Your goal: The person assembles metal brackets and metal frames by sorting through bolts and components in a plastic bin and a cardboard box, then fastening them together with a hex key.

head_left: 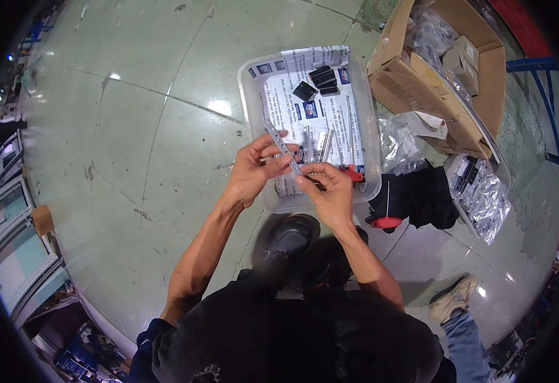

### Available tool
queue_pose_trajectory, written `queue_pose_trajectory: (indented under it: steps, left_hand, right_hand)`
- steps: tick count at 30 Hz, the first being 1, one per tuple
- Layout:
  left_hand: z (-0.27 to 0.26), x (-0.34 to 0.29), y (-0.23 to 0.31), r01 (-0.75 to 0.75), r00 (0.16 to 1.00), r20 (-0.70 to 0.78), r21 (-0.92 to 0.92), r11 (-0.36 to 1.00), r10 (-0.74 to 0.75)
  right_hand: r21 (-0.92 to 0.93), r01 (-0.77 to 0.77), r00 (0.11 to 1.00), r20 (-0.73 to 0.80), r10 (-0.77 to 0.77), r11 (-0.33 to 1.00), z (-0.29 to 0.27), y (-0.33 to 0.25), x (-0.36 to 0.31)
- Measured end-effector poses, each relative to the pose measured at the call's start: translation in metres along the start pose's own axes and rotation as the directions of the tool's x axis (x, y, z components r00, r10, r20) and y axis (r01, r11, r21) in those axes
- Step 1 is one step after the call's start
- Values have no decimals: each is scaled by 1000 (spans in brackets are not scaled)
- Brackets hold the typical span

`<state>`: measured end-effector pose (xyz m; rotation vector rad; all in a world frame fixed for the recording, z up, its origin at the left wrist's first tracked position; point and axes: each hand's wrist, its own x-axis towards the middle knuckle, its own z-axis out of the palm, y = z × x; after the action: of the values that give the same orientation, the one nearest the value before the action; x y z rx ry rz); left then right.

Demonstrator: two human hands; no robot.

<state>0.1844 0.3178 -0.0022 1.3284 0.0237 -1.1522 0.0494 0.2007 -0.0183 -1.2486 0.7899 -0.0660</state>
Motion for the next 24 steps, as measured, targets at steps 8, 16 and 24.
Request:
queue_pose_trajectory:
  steps: [8, 16, 24]
  left_hand:
    - [-3, 16, 8, -223, 957, -156, 141, 965, 244]
    - [-15, 26, 14, -243, 942, -208, 116, 963, 263]
    - [-17, 36, 19, -277, 926, -212, 174, 945, 311]
  right_hand:
    - [60, 25, 1000, -3, -25, 998, 0, 11, 0]
    - [175, 49, 998, 32, -55, 983, -1, 18, 1]
    - [236, 23, 999, -52, -11, 972, -3, 30, 12]
